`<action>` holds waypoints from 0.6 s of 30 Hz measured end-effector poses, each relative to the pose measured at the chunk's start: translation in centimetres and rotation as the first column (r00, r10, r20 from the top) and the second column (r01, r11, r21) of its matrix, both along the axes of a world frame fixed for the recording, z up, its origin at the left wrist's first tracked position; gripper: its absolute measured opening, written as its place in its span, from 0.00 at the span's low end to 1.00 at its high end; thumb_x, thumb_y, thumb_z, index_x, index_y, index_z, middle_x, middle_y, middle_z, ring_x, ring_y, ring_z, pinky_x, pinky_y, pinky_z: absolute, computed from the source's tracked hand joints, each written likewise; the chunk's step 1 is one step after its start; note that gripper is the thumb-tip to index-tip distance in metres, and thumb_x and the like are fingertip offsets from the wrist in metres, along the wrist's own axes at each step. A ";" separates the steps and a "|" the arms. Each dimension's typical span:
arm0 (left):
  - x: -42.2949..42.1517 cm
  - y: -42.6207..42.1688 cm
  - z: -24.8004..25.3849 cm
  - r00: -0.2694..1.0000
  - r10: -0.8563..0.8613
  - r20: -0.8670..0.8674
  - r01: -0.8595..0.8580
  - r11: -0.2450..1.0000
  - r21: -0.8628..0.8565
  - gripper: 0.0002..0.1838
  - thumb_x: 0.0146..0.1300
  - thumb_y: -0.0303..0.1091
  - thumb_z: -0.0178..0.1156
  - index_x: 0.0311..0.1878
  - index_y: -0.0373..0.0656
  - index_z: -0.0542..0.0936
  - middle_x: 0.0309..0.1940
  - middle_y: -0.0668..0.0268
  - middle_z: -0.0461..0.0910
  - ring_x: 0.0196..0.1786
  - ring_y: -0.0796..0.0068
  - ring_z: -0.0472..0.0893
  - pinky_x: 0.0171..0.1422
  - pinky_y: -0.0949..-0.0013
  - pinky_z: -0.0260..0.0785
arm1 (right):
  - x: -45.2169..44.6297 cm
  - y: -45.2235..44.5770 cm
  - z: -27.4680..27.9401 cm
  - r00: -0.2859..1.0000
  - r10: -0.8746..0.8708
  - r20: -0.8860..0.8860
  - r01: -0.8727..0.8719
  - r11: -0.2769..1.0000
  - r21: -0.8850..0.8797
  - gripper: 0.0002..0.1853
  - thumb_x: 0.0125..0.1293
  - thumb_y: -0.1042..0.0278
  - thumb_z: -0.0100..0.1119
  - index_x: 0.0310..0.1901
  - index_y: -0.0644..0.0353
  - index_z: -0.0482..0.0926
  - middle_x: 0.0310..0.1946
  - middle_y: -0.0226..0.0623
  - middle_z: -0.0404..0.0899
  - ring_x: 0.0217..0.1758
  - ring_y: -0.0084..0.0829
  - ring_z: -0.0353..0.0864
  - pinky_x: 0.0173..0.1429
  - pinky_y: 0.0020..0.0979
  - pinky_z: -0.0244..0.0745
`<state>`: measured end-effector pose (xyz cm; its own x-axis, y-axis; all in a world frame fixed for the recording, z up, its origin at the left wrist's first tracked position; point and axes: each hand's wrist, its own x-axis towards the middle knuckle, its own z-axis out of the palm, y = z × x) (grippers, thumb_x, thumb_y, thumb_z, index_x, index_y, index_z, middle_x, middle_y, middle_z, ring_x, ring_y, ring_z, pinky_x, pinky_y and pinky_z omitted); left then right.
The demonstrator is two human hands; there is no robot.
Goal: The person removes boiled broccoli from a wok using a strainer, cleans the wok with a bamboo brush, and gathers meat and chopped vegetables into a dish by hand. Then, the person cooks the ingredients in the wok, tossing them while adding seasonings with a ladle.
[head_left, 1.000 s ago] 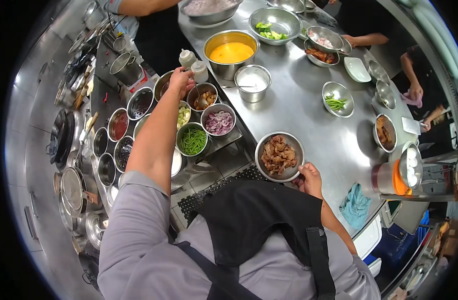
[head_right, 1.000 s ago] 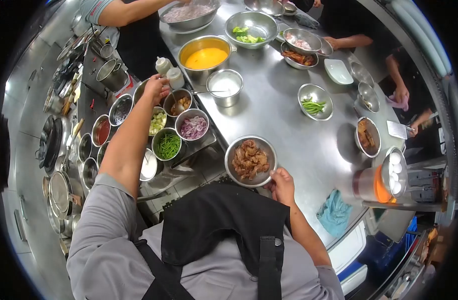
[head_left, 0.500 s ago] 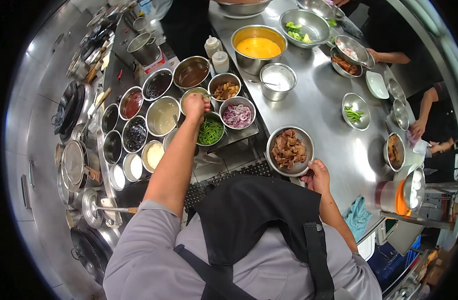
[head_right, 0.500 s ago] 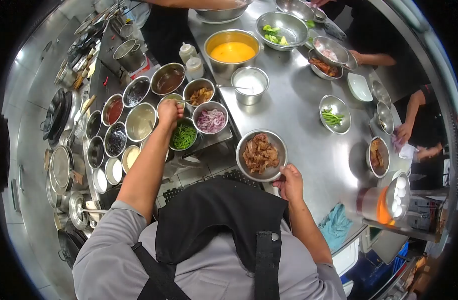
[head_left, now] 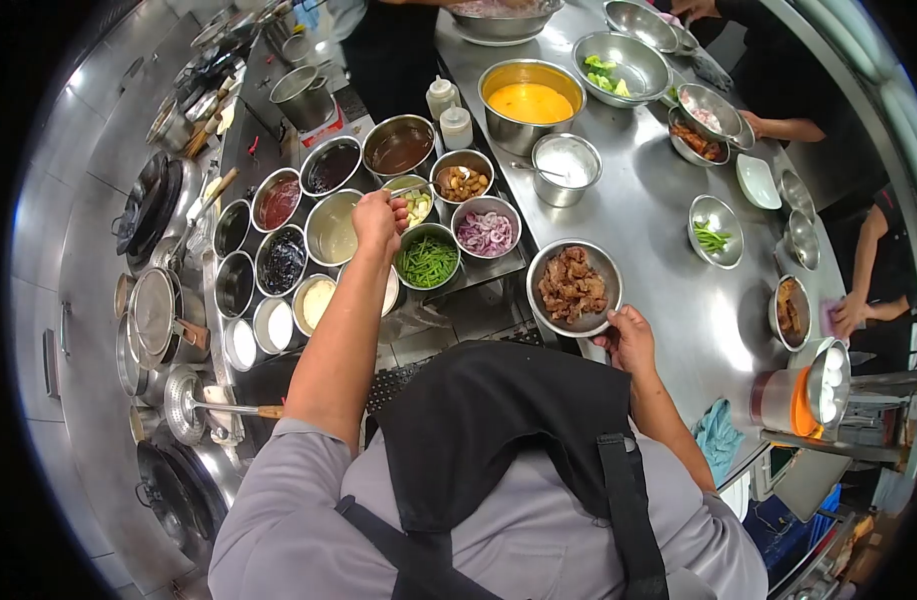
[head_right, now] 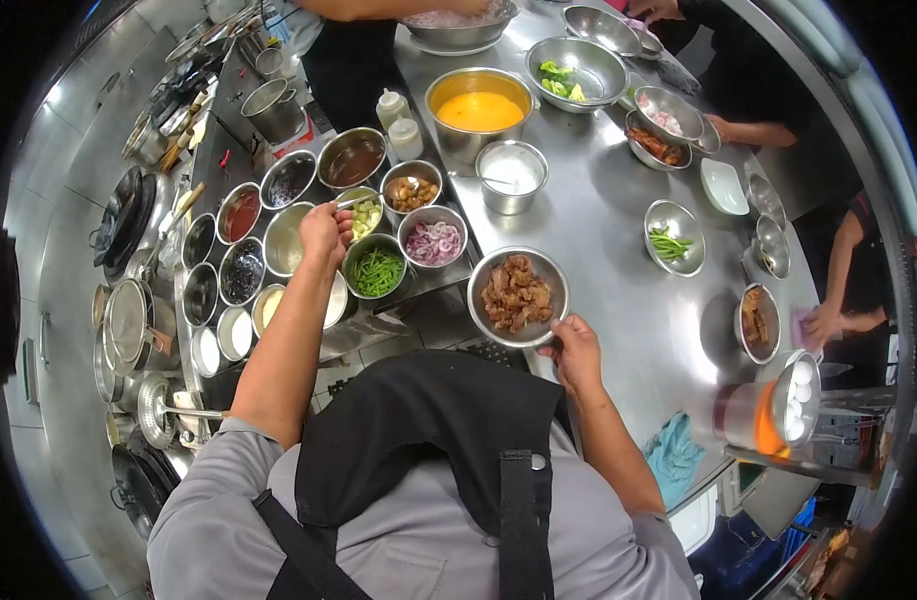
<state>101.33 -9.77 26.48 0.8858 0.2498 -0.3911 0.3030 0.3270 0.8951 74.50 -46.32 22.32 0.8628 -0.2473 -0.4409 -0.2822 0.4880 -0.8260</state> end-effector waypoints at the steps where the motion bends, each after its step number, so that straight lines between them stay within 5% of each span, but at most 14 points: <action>1: -0.3 0.0 0.5 1.000 0.025 0.007 -0.025 0.999 -0.022 0.05 0.71 0.31 0.51 0.40 0.42 0.74 0.25 0.64 0.78 0.20 0.76 0.73 0.21 0.70 0.65 | 0.3 0.0 -0.1 1.000 -0.003 0.001 0.003 1.000 -0.001 0.10 0.72 0.69 0.59 0.30 0.53 0.72 0.29 0.27 0.78 0.29 0.20 0.78 0.33 0.27 0.82; 4: -2.1 0.7 1.9 0.998 -0.047 0.036 0.050 0.995 -0.081 0.04 0.71 0.31 0.51 0.40 0.43 0.73 0.24 0.66 0.77 0.20 0.77 0.72 0.21 0.71 0.64 | 1.5 0.1 -0.3 1.000 -0.011 0.029 0.011 1.000 0.013 0.10 0.72 0.69 0.59 0.30 0.54 0.73 0.30 0.28 0.78 0.31 0.21 0.78 0.36 0.28 0.83; 11: -11.5 -5.9 5.2 0.937 -0.331 0.109 0.318 0.940 0.123 0.10 0.73 0.34 0.56 0.48 0.37 0.77 0.24 0.65 0.77 0.20 0.78 0.72 0.21 0.74 0.63 | 4.5 1.4 0.1 0.999 0.025 0.019 -0.026 1.000 0.005 0.10 0.72 0.69 0.59 0.31 0.54 0.73 0.29 0.29 0.78 0.30 0.22 0.78 0.34 0.27 0.81; 18: -11.9 -5.3 5.1 0.952 -0.250 0.177 0.233 0.966 0.108 0.09 0.75 0.35 0.55 0.48 0.38 0.76 0.23 0.66 0.76 0.19 0.79 0.71 0.21 0.74 0.62 | 4.7 1.4 -0.7 0.999 0.047 0.023 -0.049 0.995 0.090 0.08 0.72 0.69 0.59 0.33 0.55 0.74 0.27 0.30 0.78 0.29 0.23 0.79 0.35 0.27 0.82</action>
